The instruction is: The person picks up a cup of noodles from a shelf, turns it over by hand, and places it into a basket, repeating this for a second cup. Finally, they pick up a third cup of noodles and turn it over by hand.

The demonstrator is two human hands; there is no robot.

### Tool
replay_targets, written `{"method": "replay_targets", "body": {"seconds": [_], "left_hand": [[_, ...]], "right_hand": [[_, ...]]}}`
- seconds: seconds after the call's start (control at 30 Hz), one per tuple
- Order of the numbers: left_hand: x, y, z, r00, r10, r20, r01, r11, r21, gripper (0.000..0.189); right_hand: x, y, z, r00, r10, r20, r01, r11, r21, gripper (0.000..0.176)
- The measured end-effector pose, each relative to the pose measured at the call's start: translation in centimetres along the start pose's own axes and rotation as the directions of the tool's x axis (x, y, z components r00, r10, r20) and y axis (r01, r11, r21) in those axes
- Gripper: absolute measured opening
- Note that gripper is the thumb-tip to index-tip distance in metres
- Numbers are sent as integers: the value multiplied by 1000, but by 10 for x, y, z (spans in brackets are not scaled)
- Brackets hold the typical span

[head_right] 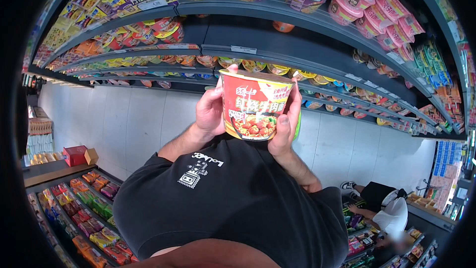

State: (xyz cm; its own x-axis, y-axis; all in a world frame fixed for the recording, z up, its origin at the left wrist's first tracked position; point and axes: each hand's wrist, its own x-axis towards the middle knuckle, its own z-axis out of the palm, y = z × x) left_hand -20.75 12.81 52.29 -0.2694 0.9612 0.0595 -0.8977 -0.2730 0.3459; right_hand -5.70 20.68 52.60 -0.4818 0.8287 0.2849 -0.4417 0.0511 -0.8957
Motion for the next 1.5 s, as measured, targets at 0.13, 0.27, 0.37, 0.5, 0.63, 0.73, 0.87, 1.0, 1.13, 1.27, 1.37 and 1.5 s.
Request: {"method": "replay_targets", "body": {"seconds": [0.13,0.27,0.37,0.5,0.63,0.73,0.87,1.0,1.13,1.27,1.37,1.5], "left_hand": [[-1,0,0,994,-24,106,30,998,-49,72],[-1,-1,0,988,-67,139,73,997,-35,79],[-1,-2,-5,975,-94,203,100,995,-18,80],[-4,-4,-3,983,-46,179,45,999,13,81],[-4,-5,-3,987,-55,152,61,997,-36,81],[-4,-7,-3,988,-67,140,74,996,-47,81],[-3,-9,-3,985,-46,167,51,998,-23,75],[0,-2,4,989,-77,124,93,987,-129,65],[0,-2,3,993,-73,92,74,997,-3,67],[1,-3,0,989,-108,98,117,988,-97,67],[3,-5,-3,982,-127,138,143,984,-105,66],[3,-8,-2,984,-133,117,146,982,-116,64]], "right_hand": [[-1,0,3,1000,-4,-17,4,1000,6,90],[-1,-1,5,999,-20,-26,20,1000,7,87],[-4,-2,6,1000,-9,-19,10,1000,25,82],[-5,2,5,1000,1,-11,-1,1000,0,74],[-7,10,0,1000,15,-12,-13,990,139,73],[-2,9,-10,997,-80,8,81,986,-144,71],[-1,-2,3,986,-153,-59,145,982,-123,68],[-4,5,-6,975,-219,-42,213,971,-110,65],[-2,8,-7,983,-180,-40,180,983,16,66],[-2,7,-3,984,-172,-55,174,983,50,76],[-3,9,-1,977,-199,-72,200,980,4,82],[-2,11,-3,970,-239,-53,237,971,-42,82]]}}
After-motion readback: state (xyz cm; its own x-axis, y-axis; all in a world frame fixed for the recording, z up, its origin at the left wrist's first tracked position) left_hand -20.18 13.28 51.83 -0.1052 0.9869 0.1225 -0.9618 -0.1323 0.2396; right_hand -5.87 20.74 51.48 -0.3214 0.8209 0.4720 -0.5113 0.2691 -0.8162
